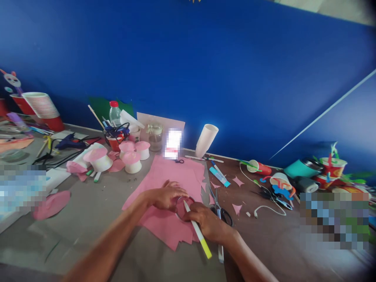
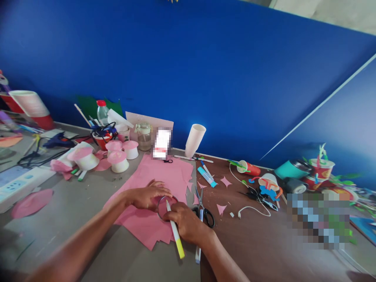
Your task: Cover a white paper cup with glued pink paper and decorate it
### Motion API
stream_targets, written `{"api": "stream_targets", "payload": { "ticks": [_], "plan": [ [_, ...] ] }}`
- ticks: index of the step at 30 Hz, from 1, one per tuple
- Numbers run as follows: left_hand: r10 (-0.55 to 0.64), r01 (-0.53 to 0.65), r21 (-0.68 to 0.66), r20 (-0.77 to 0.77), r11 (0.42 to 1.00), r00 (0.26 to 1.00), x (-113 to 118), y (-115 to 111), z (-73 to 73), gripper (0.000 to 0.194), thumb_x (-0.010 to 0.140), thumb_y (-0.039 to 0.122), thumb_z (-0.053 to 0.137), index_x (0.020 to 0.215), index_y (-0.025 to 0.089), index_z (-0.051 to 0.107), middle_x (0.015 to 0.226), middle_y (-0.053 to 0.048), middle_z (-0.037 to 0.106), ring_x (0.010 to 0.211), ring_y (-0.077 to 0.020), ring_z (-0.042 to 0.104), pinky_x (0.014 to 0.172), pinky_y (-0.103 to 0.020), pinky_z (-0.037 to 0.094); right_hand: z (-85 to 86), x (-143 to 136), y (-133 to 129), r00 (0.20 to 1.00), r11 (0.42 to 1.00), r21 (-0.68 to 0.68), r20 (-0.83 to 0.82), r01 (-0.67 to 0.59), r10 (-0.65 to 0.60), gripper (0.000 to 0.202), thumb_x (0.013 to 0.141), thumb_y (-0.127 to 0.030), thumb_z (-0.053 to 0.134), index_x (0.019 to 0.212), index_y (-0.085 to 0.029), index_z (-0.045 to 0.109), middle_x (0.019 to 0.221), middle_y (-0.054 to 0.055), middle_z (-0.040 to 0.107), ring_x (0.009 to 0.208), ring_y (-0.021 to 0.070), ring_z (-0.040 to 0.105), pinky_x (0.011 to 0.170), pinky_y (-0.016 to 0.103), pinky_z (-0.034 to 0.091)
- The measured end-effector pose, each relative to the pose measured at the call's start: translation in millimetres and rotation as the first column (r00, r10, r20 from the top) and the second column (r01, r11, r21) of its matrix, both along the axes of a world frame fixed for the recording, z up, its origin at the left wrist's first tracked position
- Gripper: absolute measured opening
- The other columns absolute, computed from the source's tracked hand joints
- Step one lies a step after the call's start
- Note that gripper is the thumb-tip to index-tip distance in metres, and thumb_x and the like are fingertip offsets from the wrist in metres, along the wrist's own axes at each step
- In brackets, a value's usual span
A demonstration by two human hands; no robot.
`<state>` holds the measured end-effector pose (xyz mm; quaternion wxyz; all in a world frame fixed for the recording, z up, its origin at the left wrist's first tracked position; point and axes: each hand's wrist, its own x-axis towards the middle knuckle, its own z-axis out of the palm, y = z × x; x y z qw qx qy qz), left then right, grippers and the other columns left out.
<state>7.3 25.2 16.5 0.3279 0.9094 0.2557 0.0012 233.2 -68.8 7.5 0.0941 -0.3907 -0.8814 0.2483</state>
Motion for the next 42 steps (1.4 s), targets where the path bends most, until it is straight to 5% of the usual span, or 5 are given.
{"api": "stream_targets", "payload": {
  "ticks": [7,12,17,33,42],
  "plan": [
    [0.017,-0.019,-0.025,-0.091,1.000,0.996,5,-4,-1.1,0.093,0.072,0.056,0.079,0.152,0.024,0.044,0.157,-0.014,0.046,0.151,-0.0443,0.022,0.121,-0.069,0.011,2.9,0,-1,1.000,1.000,-0.004,0.008,0.000,0.000,0.022,0.088,-0.024,0.069,0.108,-0.019,0.077,0.094,0.009,0.068,0.094,0.0244,0.063,0.087,0.033,0.048],
    [0.013,-0.008,0.071,-0.080,0.997,0.997,9,-9,0.8,0.093,0.067,0.061,0.082,0.148,0.030,0.047,0.152,-0.015,0.048,0.143,-0.0415,0.035,0.119,-0.067,0.017,3.2,0,-2,1.000,1.000,0.019,0.021,-0.001,0.001,0.022,0.089,-0.024,0.067,0.108,-0.020,0.077,0.092,0.008,0.067,0.092,0.0238,0.063,0.085,0.033,0.048],
    [0.029,-0.016,0.126,-0.096,0.992,0.995,18,-17,0.6,0.100,0.064,0.063,0.084,0.148,0.024,0.044,0.150,-0.019,0.046,0.142,-0.0429,0.036,0.120,-0.067,0.015,2.8,-1,-1,0.999,0.999,0.035,0.029,-0.015,0.014,0.021,0.090,-0.027,0.066,0.107,-0.020,0.077,0.092,0.008,0.067,0.092,0.0243,0.063,0.083,0.033,0.048],
    [0.033,-0.012,0.210,-0.098,0.978,0.995,22,-20,-2.0,0.089,0.070,0.059,0.081,0.141,0.017,0.048,0.141,-0.020,0.053,0.130,-0.0426,0.047,0.114,-0.061,0.032,4.2,1,2,0.997,0.998,0.012,-0.030,-0.065,0.066,0.026,0.083,-0.015,0.066,0.108,-0.019,0.075,0.096,0.009,0.067,0.093,0.0237,0.062,0.086,0.034,0.048],
    [0.033,-0.007,0.206,-0.123,0.979,0.992,21,-19,-5.1,0.089,0.070,0.059,0.079,0.143,0.021,0.044,0.145,-0.018,0.050,0.131,-0.0418,0.044,0.113,-0.062,0.031,3.1,-3,-4,0.999,0.999,0.038,-0.027,-0.031,0.032,0.018,0.092,-0.019,0.060,0.106,-0.018,0.072,0.100,0.009,0.066,0.098,0.0247,0.062,0.092,0.037,0.048]
  ]
}}
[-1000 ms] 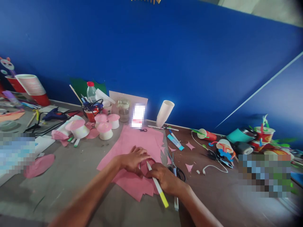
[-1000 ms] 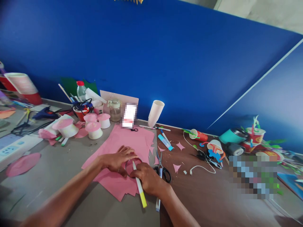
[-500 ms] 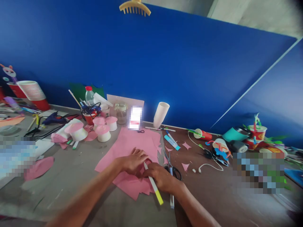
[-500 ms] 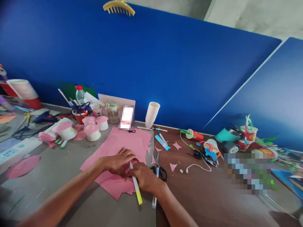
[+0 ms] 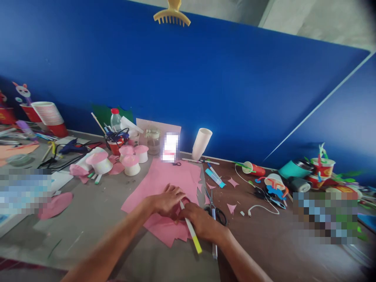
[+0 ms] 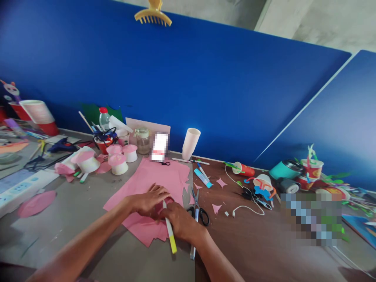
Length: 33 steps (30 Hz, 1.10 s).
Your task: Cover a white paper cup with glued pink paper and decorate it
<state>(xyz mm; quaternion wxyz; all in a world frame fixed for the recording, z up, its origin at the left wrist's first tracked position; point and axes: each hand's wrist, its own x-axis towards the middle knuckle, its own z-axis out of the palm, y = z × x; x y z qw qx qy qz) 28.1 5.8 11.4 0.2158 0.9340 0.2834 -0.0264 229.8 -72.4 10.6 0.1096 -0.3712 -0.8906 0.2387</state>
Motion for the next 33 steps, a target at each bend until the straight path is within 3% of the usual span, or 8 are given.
{"api": "stream_targets", "payload": {
  "ticks": [7,13,18,24,28,30,33],
  "plan": [
    [0.004,-0.004,-0.004,-0.001,1.000,1.000,1,-3,2.8,0.085,0.071,0.053,0.080,0.143,0.025,0.044,0.145,-0.016,0.050,0.130,-0.0407,0.044,0.113,-0.060,0.030,-1.7,-3,-2,0.998,1.000,0.001,0.062,0.009,-0.009,0.020,0.093,-0.014,0.056,0.106,-0.017,0.070,0.104,0.011,0.067,0.101,0.0253,0.062,0.093,0.039,0.049],
    [-0.012,0.012,0.000,-0.007,1.000,1.000,2,-3,4.9,0.087,0.070,0.056,0.080,0.142,0.021,0.046,0.145,-0.018,0.050,0.131,-0.0412,0.044,0.114,-0.059,0.030,0.4,-4,-1,0.997,1.000,-0.014,0.068,0.019,-0.018,0.021,0.091,-0.014,0.057,0.106,-0.018,0.071,0.104,0.011,0.067,0.101,0.0256,0.063,0.092,0.038,0.050],
    [-0.008,0.008,0.013,-0.041,1.000,0.999,4,-6,11.7,0.083,0.071,0.056,0.081,0.139,0.021,0.049,0.143,-0.017,0.051,0.132,-0.0395,0.044,0.117,-0.058,0.026,7.6,4,1,0.998,0.996,-0.087,-0.069,-0.010,0.004,0.023,0.086,-0.020,0.065,0.108,-0.018,0.072,0.106,0.012,0.069,0.102,0.0260,0.064,0.091,0.039,0.051],
    [-0.005,0.009,0.054,-0.074,0.998,0.997,8,-7,15.4,0.080,0.067,0.051,0.087,0.135,0.028,0.051,0.138,-0.012,0.055,0.130,-0.0380,0.046,0.112,-0.056,0.032,33.2,31,6,0.957,0.976,-0.211,-0.290,-0.046,-0.018,0.044,0.091,-0.049,0.063,0.121,-0.018,0.066,0.109,0.010,0.071,0.097,0.0230,0.066,0.087,0.036,0.051],
    [0.022,-0.015,0.070,-0.100,0.997,0.995,9,-9,22.2,0.084,0.065,0.056,0.088,0.135,0.027,0.053,0.136,-0.013,0.054,0.128,-0.0384,0.048,0.109,-0.051,0.037,45.5,49,7,0.896,0.928,-0.369,-0.428,-0.053,-0.119,0.069,0.086,-0.075,0.056,0.121,-0.017,0.067,0.095,0.007,0.070,0.086,0.0209,0.065,0.077,0.033,0.051],
    [0.033,-0.022,0.088,-0.126,0.996,0.992,10,-10,26.7,0.083,0.064,0.057,0.088,0.133,0.025,0.055,0.134,-0.014,0.054,0.126,-0.0377,0.049,0.108,-0.049,0.038,48.9,53,7,0.881,0.919,-0.393,-0.433,0.008,-0.193,0.074,0.088,-0.080,0.047,0.119,-0.017,0.068,0.089,0.006,0.068,0.083,0.0204,0.063,0.075,0.033,0.050],
    [0.039,-0.020,0.109,-0.181,0.994,0.983,13,-11,31.0,0.082,0.063,0.056,0.090,0.129,0.021,0.057,0.133,-0.016,0.053,0.125,-0.0373,0.049,0.106,-0.047,0.040,50.4,52,6,0.874,0.922,-0.358,-0.390,0.147,-0.291,0.068,0.095,-0.075,0.036,0.109,-0.018,0.071,0.079,0.003,0.063,0.077,0.0196,0.060,0.073,0.033,0.048]
  ]
}}
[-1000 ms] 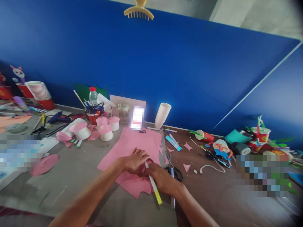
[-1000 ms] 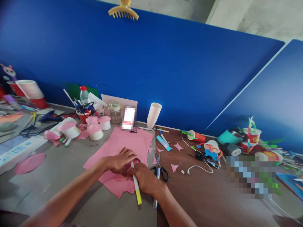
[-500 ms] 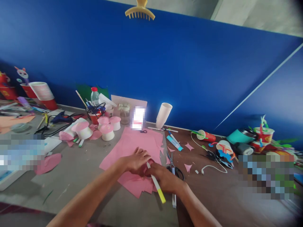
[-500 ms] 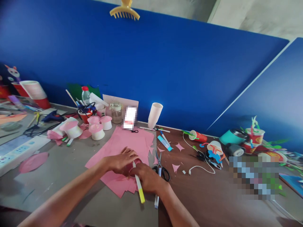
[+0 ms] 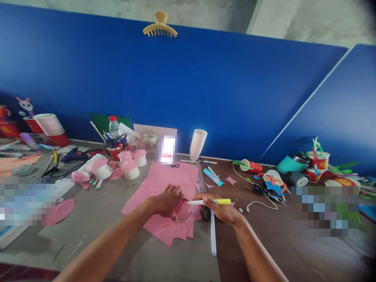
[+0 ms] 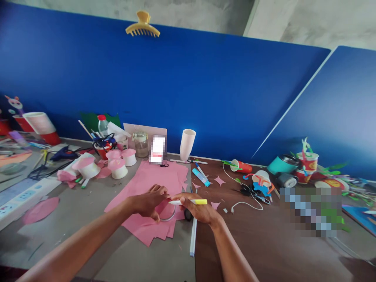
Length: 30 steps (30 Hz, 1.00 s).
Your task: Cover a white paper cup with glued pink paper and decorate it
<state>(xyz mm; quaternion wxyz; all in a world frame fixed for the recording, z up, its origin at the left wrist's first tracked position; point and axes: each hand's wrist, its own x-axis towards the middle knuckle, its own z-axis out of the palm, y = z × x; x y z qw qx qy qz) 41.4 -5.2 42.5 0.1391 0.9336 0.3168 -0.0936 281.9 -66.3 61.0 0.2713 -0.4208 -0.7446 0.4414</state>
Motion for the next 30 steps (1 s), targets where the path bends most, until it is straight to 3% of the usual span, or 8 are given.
{"api": "stream_targets", "payload": {
  "ticks": [3,7,12,16,23,30],
  "plan": [
    [-0.018,0.018,0.028,-0.035,0.999,0.999,4,1,0.3,0.078,0.062,0.057,0.090,0.123,0.019,0.059,0.132,-0.017,0.054,0.124,-0.0381,0.050,0.105,-0.048,0.041,-6.8,-3,3,0.989,0.990,0.056,0.070,0.126,-0.130,0.048,0.096,-0.061,0.045,0.099,-0.019,0.069,0.069,-0.001,0.056,0.067,0.0163,0.053,0.065,0.029,0.044],
    [-0.052,0.058,0.072,-0.074,0.996,0.996,8,2,1.0,0.072,0.064,0.058,0.088,0.118,0.018,0.061,0.131,-0.020,0.057,0.122,-0.0402,0.052,0.104,-0.051,0.041,-26.6,-1,9,0.964,0.965,0.041,0.051,0.259,-0.260,0.025,0.088,-0.044,0.056,0.088,-0.019,0.061,0.065,-0.005,0.051,0.060,0.0134,0.047,0.058,0.026,0.038],
    [-0.055,0.066,0.065,-0.149,0.996,0.987,15,-1,11.5,0.072,0.065,0.056,0.087,0.119,0.016,0.062,0.129,-0.020,0.058,0.120,-0.0387,0.054,0.102,-0.049,0.043,-40.9,4,9,0.960,0.961,-0.015,-0.050,0.275,-0.276,0.034,0.084,-0.050,0.060,0.098,-0.020,0.068,0.080,0.001,0.065,0.074,0.0175,0.059,0.070,0.030,0.047],
    [-0.049,0.064,0.070,-0.197,0.995,0.979,20,-3,18.9,0.067,0.067,0.051,0.086,0.118,0.014,0.063,0.129,-0.020,0.058,0.122,-0.0374,0.053,0.103,-0.047,0.044,-44.1,1,10,0.949,0.953,-0.062,-0.093,0.298,-0.303,0.041,0.088,-0.056,0.055,0.095,-0.019,0.072,0.070,0.001,0.064,0.069,0.0180,0.058,0.068,0.030,0.048],
    [-0.058,0.077,0.084,-0.208,0.994,0.976,22,-5,23.0,0.063,0.069,0.048,0.085,0.117,0.013,0.064,0.125,-0.019,0.059,0.116,-0.0359,0.056,0.098,-0.044,0.047,-51.1,-2,14,0.914,0.916,-0.077,-0.079,0.393,-0.399,0.016,0.083,-0.029,0.054,0.085,-0.020,0.066,0.059,-0.003,0.058,0.056,0.0139,0.052,0.056,0.025,0.040],
    [-0.049,0.067,0.067,-0.241,0.995,0.969,25,-9,31.0,0.064,0.070,0.045,0.085,0.120,0.013,0.062,0.125,-0.018,0.058,0.117,-0.0351,0.056,0.099,-0.043,0.045,-51.2,-3,15,0.905,0.907,-0.099,-0.083,0.408,-0.416,0.013,0.080,-0.024,0.052,0.082,-0.020,0.065,0.061,-0.004,0.060,0.057,0.0127,0.054,0.058,0.023,0.042]
  ]
}}
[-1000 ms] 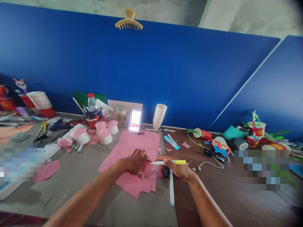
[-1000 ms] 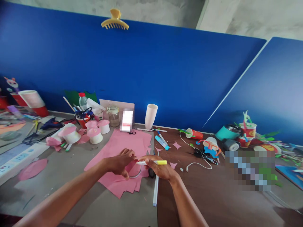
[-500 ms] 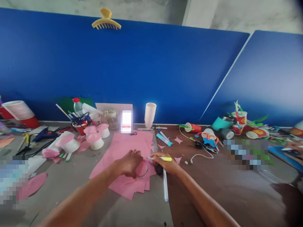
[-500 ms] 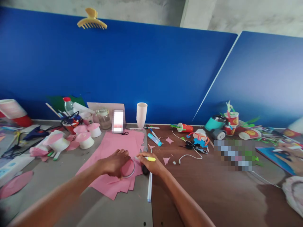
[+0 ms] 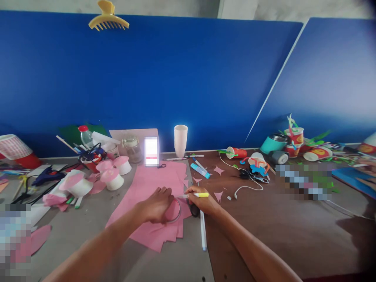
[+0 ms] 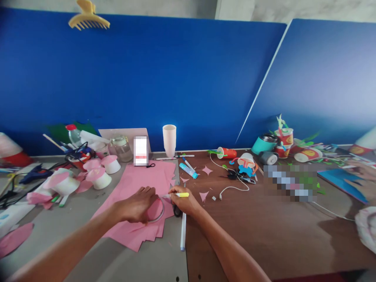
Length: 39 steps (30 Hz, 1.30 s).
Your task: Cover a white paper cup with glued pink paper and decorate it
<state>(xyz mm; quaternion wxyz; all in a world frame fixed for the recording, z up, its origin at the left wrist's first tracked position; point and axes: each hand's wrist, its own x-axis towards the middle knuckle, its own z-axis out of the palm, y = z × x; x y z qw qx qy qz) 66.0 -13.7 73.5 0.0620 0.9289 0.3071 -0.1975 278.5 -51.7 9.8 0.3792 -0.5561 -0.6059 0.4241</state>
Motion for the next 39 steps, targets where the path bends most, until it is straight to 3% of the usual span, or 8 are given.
{"api": "stream_targets", "payload": {
  "ticks": [11,20,30,36,39],
  "plan": [
    [0.002,-0.002,-0.001,0.005,1.000,1.000,2,0,-0.8,0.066,0.071,0.044,0.084,0.123,0.012,0.061,0.125,-0.019,0.058,0.116,-0.0352,0.056,0.100,-0.044,0.045,-8.5,-3,6,0.999,0.999,-0.001,-0.022,-0.038,0.038,0.010,0.078,-0.023,0.056,0.081,-0.021,0.065,0.063,-0.004,0.062,0.061,0.0135,0.058,0.062,0.024,0.045],
    [0.004,-0.005,0.001,0.027,1.000,1.000,-1,1,-4.6,0.064,0.069,0.045,0.085,0.120,0.013,0.062,0.126,-0.019,0.058,0.116,-0.0352,0.056,0.100,-0.044,0.046,-0.1,1,-1,0.998,0.999,-0.010,0.023,-0.054,0.054,0.015,0.079,-0.024,0.054,0.080,-0.019,0.068,0.064,-0.002,0.064,0.061,0.0139,0.059,0.060,0.024,0.045],
    [0.014,-0.014,-0.013,0.023,1.000,1.000,-1,1,-3.9,0.073,0.066,0.037,0.089,0.127,0.013,0.056,0.133,-0.019,0.054,0.122,-0.0342,0.053,0.104,-0.042,0.043,13.6,-3,-23,0.981,0.994,0.086,0.187,-0.073,0.056,0.016,0.077,-0.015,0.055,0.073,-0.019,0.070,0.070,0.000,0.071,0.066,0.0159,0.063,0.067,0.027,0.045],
    [0.016,-0.016,-0.013,0.017,1.000,1.000,1,0,-2.3,0.061,0.066,0.040,0.090,0.114,0.018,0.061,0.128,-0.017,0.057,0.119,-0.0356,0.054,0.100,-0.044,0.044,9.0,-6,-39,0.913,0.955,0.242,0.402,-0.174,0.064,0.017,0.080,-0.013,0.055,0.080,-0.020,0.072,0.076,0.003,0.077,0.067,0.0182,0.067,0.076,0.032,0.044],
    [0.001,-0.001,-0.009,0.015,1.000,1.000,2,0,-1.3,0.063,0.068,0.042,0.089,0.117,0.016,0.060,0.131,-0.018,0.055,0.122,-0.0364,0.053,0.103,-0.045,0.042,5.1,-10,-52,0.881,0.934,0.286,0.470,-0.213,0.057,0.017,0.082,-0.015,0.055,0.083,-0.018,0.072,0.079,0.006,0.078,0.069,0.0198,0.068,0.076,0.033,0.042]
  ]
}}
